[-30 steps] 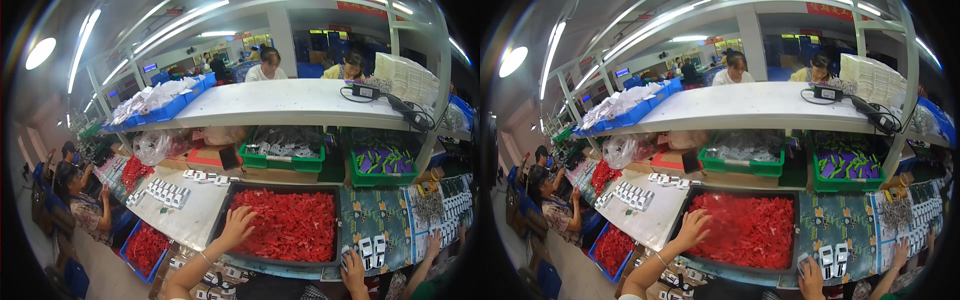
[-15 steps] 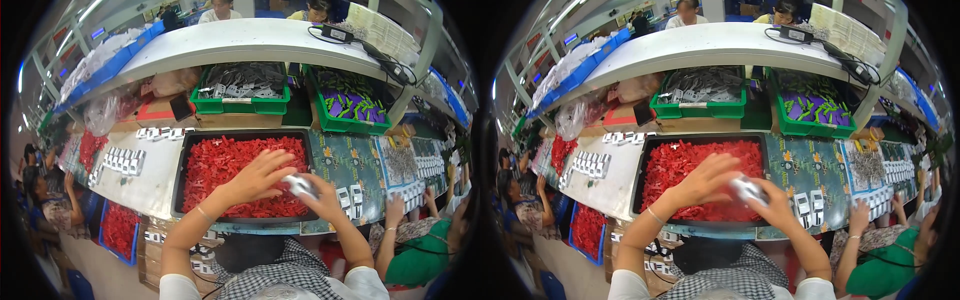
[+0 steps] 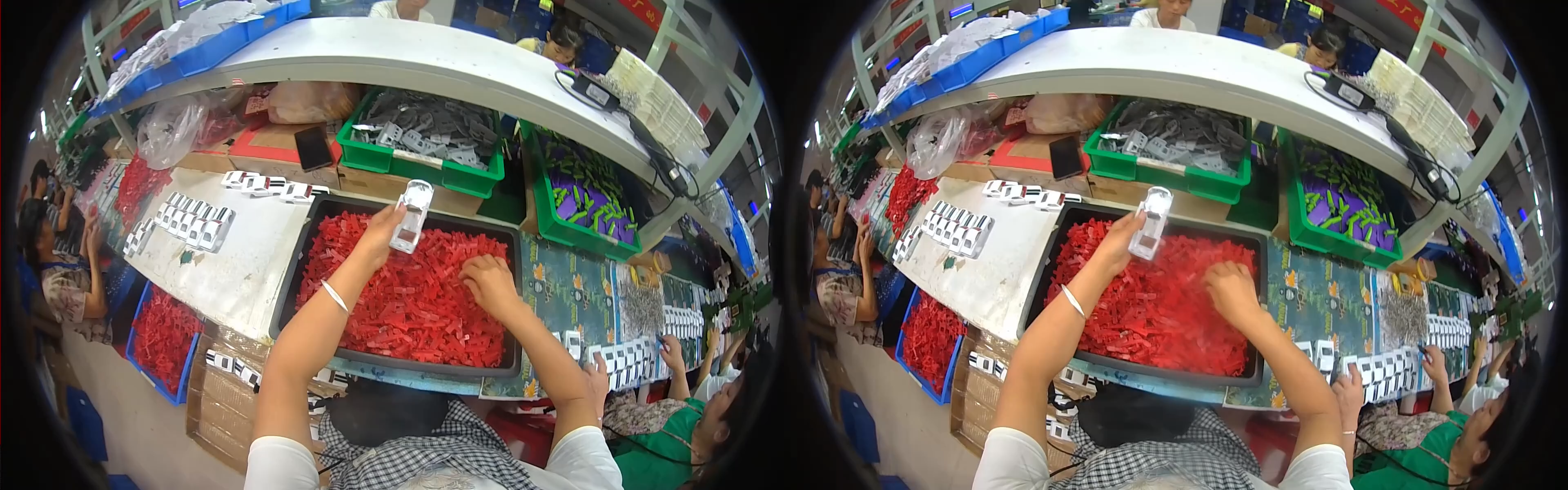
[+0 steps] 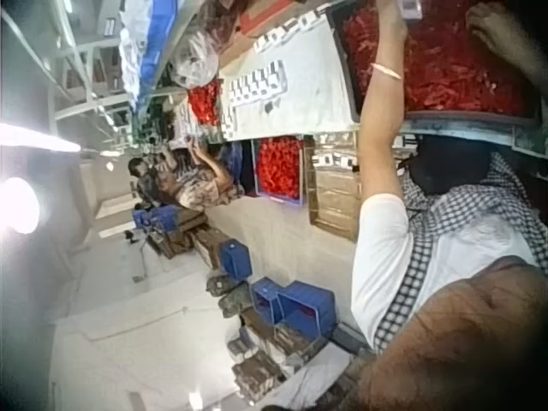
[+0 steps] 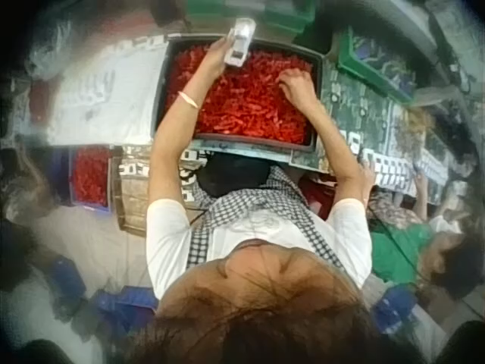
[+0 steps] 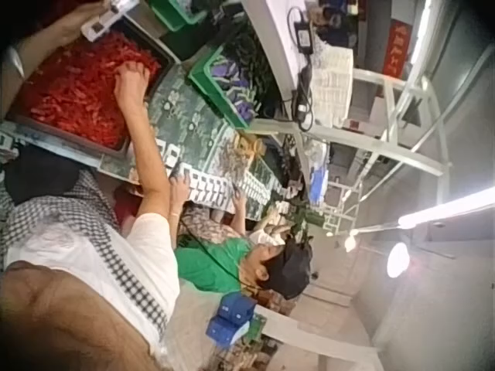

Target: The person assembles toy cars by taking car shells and inserting plastic parts into each one by hand before placing the assembled car bodies on the table.

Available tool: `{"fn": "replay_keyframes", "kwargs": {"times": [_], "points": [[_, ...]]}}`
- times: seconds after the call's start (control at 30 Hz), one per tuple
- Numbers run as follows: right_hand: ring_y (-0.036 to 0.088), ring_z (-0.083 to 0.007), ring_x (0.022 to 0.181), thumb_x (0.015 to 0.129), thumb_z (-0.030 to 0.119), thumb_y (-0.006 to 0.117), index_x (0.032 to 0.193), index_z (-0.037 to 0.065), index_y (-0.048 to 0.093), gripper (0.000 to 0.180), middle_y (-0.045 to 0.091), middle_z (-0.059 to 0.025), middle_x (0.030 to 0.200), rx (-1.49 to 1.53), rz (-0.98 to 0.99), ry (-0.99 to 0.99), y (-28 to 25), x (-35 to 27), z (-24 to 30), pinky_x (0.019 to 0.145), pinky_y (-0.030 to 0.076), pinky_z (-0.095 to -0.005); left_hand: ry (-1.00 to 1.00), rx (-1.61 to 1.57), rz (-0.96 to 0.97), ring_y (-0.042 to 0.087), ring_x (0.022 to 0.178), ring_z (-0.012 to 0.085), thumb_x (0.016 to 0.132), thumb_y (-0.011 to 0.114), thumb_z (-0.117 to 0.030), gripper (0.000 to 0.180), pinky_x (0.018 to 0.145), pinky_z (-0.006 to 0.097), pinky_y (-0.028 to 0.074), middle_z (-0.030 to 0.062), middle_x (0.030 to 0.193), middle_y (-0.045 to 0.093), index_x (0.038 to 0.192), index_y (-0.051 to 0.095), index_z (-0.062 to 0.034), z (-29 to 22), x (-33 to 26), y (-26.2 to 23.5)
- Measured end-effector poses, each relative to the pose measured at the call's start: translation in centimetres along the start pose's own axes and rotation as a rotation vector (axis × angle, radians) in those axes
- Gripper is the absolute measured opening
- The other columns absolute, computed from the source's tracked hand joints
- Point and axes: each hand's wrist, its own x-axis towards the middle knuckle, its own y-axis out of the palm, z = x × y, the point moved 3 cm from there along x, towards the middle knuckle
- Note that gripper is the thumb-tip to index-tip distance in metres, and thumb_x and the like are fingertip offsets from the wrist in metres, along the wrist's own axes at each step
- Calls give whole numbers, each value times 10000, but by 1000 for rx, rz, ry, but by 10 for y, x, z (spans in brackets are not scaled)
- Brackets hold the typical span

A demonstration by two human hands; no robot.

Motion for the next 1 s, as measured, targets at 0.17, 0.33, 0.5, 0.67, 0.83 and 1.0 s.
{"fn": "replay_keyframes", "kwargs": {"times": [0.17, 0.33, 0.5, 0.67, 0.83, 1.0], "points": [[567, -281, 915, 701, 67, 688, 839, 90, 635, 149, 615, -70, 876, 53, -77, 8, -23, 14, 13, 792, 465, -397, -65, -90, 17, 654, 802, 174, 954, 560, -259, 260, 710, 323, 544, 72, 930, 657, 1085, 562, -34, 4, -3, 10], [640, -270, 690, 818, 95, 647, 968, 76, 552, 179, 643, -96, 832, 306, -199, 207, -48, 58, 40, 608, 500, -363, -93, -155, 42, 648, 786, 156, 938, 594, -301, 290, 695, 315, 544, 44, 928, 646, 1093, 547, -61, -10, -16, 30], [622, -325, 717, 843, 122, 612, 955, 77, 553, 135, 609, -124, 852, 173, -391, 129, -16, 91, 46, 630, 488, -416, -51, -150, 123, 619, 926, 148, 970, 503, -410, 392, 804, 317, 509, 47, 1036, 626, 1159, 542, -69, 2, -13, 33], [591, -343, 921, 804, 86, 607, 1053, 26, 577, 258, 591, -157, 947, 169, -221, 26, 18, 81, 44, 652, 508, -448, 6, -62, 32, 572, 997, 160, 1003, 422, -375, 364, 876, 332, 453, 24, 1094, 611, 1212, 544, -102, 22, -3, 21], [601, -312, 885, 722, 18, 590, 935, 31, 593, 213, 602, -121, 862, 33, -121, 50, 26, 78, 33, 616, 521, -445, 10, 53, 21, 538, 933, 119, 1003, 437, -324, 289, 836, 302, 437, 14, 1046, 589, 1152, 552, -105, 25, -13, 31], [583, -285, 852, 691, 32, 619, 890, 54, 604, 201, 584, -89, 842, -66, -234, -19, 23, 82, 39, 609, 522, -399, 38, 59, -15, 489, 1047, 115, 1014, 440, -294, 334, 914, 268, 384, 27, 1113, 550, 1221, 490, -37, 14, -21, 35]]}}
